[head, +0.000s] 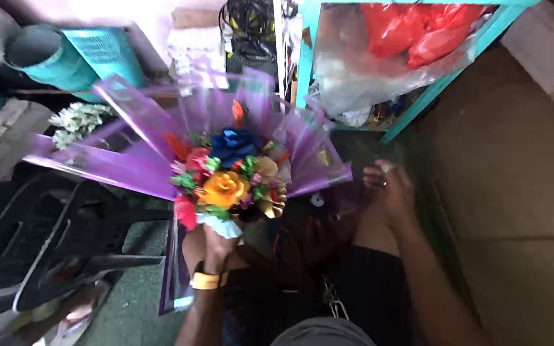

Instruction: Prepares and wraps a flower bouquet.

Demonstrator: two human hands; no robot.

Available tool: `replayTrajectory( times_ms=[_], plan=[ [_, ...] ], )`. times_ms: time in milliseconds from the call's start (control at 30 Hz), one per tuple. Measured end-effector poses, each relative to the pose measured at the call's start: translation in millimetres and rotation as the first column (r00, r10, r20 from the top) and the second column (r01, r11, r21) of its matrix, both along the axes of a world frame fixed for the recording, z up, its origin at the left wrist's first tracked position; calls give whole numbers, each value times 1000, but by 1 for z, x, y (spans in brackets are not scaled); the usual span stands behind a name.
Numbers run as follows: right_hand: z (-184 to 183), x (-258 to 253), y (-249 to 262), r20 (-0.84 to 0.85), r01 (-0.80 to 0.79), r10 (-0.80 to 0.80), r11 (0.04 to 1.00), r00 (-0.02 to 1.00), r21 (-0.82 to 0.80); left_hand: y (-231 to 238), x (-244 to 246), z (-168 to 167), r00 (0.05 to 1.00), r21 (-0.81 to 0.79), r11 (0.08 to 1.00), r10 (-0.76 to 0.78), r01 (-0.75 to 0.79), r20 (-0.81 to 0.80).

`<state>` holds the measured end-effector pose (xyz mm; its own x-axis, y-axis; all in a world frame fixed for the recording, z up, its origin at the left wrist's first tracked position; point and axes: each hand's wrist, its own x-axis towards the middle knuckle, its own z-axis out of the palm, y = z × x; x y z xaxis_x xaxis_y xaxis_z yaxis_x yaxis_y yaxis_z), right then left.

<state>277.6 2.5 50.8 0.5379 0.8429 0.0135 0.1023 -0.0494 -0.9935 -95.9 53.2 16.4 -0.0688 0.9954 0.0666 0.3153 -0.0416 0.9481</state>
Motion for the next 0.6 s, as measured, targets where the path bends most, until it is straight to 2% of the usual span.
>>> replayTrajectory(
  times_ms=[100, 200, 267, 333, 400, 467, 600],
  plan=[
    [-7, 0, 22, 24, -37, 41, 989, 999, -142, -2, -59, 13, 992, 18, 994, 105, -103, -75],
    [-46, -5, 47, 46, -180, 205, 929, 978, -323, -16, -107, 13, 961, 20, 986, 168, -168, -221],
    [-83, -17, 62, 17, -267, 314, 833, 949, -485, -28, -125, 0, 953, -33, 981, 178, -192, -243],
    [-120, -37, 72, 37, -337, 465, 692, 885, -638, -41, -131, -24, 946, -114, 965, 202, -236, -252],
    [-158, -62, 80, 83, -396, 646, 557, 758, -730, -51, -128, -44, 940, -187, 942, 228, -279, -253],
    [-196, -91, 90, 104, -468, 793, 455, 601, -758, -51, -127, -53, 940, -180, 938, 253, -297, -230],
    [-256, -145, 114, 171, -571, 941, 315, 292, -758, -37, -120, -42, 942, -246, 912, 301, -330, -147]
  ],
)
